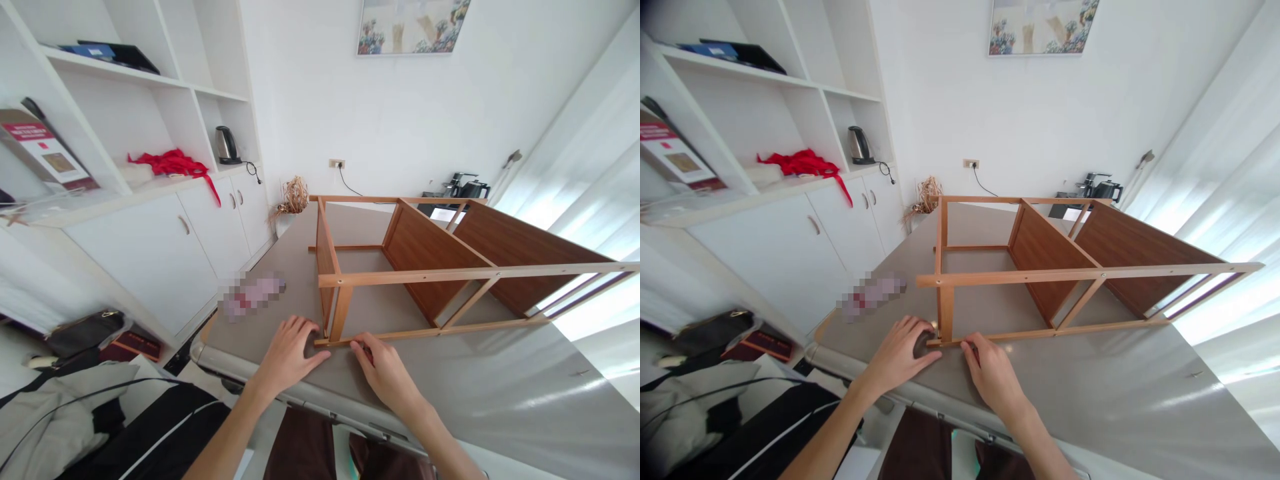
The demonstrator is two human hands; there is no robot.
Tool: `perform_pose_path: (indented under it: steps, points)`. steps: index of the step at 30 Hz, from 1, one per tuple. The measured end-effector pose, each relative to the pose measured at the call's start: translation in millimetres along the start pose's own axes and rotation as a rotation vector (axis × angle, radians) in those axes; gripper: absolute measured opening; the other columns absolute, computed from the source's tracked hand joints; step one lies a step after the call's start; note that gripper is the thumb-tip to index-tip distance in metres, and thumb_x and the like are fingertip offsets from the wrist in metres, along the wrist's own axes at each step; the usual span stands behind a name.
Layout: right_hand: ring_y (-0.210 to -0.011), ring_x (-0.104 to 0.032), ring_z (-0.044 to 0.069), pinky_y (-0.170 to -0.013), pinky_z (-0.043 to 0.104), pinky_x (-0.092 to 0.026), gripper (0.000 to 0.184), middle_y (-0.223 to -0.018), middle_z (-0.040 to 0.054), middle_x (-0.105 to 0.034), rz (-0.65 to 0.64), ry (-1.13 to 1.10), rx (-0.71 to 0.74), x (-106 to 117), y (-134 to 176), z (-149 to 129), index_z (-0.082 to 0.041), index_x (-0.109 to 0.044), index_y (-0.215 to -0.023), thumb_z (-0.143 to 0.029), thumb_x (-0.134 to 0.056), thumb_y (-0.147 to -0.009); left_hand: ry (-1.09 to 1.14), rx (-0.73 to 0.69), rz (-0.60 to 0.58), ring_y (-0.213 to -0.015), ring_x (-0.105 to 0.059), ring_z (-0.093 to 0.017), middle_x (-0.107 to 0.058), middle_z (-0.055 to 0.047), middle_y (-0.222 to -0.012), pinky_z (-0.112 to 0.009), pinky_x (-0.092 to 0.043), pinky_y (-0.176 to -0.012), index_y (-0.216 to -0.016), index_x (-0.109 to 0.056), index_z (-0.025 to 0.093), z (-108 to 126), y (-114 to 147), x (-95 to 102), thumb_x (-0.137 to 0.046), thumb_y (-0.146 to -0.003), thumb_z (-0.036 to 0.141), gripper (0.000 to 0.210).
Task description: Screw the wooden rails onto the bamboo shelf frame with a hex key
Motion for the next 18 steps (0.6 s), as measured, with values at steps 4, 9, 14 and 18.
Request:
perform_pose_path:
  steps: [4, 9, 14, 18]
  points:
    - [-0.069, -0.063, 0.018, -0.062, 0.026, -0.039, 0.025, -0.078, 0.0011, -0.067, -0.013, 0.117, 0.005, -15, 1, -2, -0.023, -0.061, -0.091, -0.036, -0.042, -0.101, 0.026, -0.018, -0.030, -0.095, -0.057, -0.025, -0.063, -0.004, -0.099, -0.040, -0.045, -0.085, -0.094, -0.059, 0.022, 0, -12, -8.1, -0.068, -0.085, 0.037, 0.020]
    - [-0.066, -0.061, 0.017, -0.060, 0.026, -0.039, 0.022, -0.079, 0.0012, -0.065, 0.034, 0.215, 0.027, -27, 6, -4, -0.023, -0.061, -0.086, -0.037, -0.049, -0.099, 0.183, 0.028, -0.037, -0.098, -0.057, -0.024, -0.061, -0.004, -0.101, -0.037, -0.046, -0.087, -0.099, -0.059, 0.023, -10, -11, -10.5, -0.071, -0.083, 0.031, 0.022]
    - [-0.065, -0.059, 0.016, -0.062, 0.026, -0.043, 0.019, -0.077, 0.0007, -0.060, 0.047, 0.169, 0.071, -27, 14, -6, -0.024, -0.064, -0.099, -0.034, -0.049, -0.099, 0.272, 0.092, -0.052, -0.096, -0.057, -0.023, -0.062, -0.005, -0.107, -0.038, -0.047, -0.087, -0.115, -0.056, 0.025, -16, -8, -10.8, -0.072, -0.081, 0.028, 0.038]
    - [-0.061, -0.056, 0.014, -0.060, 0.024, -0.044, 0.021, -0.072, -0.0009, -0.055, 0.075, 0.147, 0.114, -27, 18, -3, -0.024, -0.064, -0.094, -0.033, -0.046, -0.101, 0.282, 0.090, -0.073, -0.092, -0.058, -0.023, -0.064, -0.005, -0.106, -0.038, -0.045, -0.086, -0.112, -0.057, 0.024, -14, -11, -10.5, -0.072, -0.078, 0.025, 0.036]
Point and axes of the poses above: each hand's wrist, its own y-axis away from the middle knuckle, its own x-axis out of the back of the hand, z = x × y, the point moved 5 cm from there along -y, towards the middle knuckle
